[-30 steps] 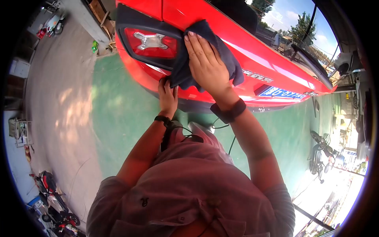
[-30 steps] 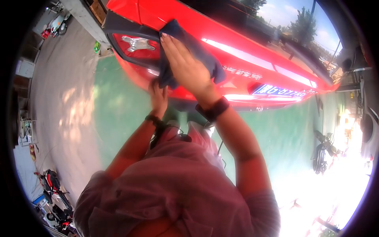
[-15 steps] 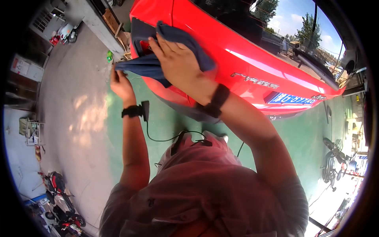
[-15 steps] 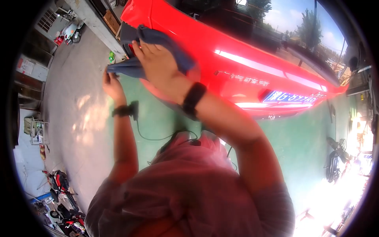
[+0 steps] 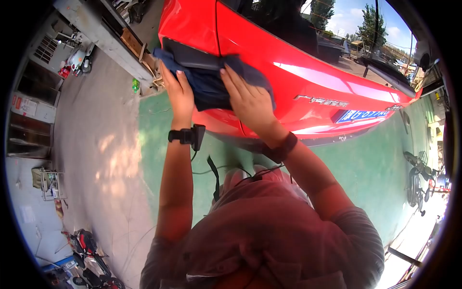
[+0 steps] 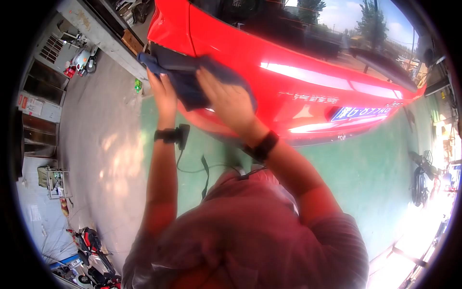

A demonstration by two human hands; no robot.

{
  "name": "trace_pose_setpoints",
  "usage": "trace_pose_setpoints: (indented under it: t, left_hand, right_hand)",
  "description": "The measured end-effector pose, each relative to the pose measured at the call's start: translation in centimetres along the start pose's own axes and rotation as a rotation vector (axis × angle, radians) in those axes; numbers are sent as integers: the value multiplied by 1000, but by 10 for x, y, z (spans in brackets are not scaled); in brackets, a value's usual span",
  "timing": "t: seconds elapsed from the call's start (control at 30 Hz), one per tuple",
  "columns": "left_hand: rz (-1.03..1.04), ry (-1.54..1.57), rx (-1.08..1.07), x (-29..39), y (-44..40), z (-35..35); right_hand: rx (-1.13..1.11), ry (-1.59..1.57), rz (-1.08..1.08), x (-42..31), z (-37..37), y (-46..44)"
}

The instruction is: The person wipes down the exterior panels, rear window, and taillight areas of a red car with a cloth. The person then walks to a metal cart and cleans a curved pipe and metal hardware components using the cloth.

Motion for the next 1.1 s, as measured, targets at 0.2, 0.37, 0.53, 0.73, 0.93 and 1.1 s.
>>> trace_pose_setpoints:
  t: [0.2, 0.37, 0.53, 0.73, 0.93, 1.1]
  left_hand:
    - [40, -174, 117, 13, 3, 1]
    - [148, -312, -144, 79, -51, 32]
    - [13, -65, 7, 75, -36, 34]
    - [313, -169, -113, 148, 30, 30]
    - [103, -14, -296, 150, 89, 74]
    - [-306, 362, -220, 117, 99, 73]
  right_hand:
    - [96, 23, 129, 26, -38, 8]
    - [137, -142, 67, 28, -69, -70]
    - [105, -175, -37, 28, -60, -73]
    - [114, -181, 231, 86, -107, -15]
    - [287, -27, 172, 106, -134, -54]
    - [6, -168, -87, 77, -88, -39]
Point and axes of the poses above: each hand's wrist, its own y-axis away from the middle knuckle, its own z-axis out of the palm, x = y × z, the point moved 8 cm from there along -y, towards the middle knuckle, and after that the axes turned 4 degrees about z, right-handed, at the moved point
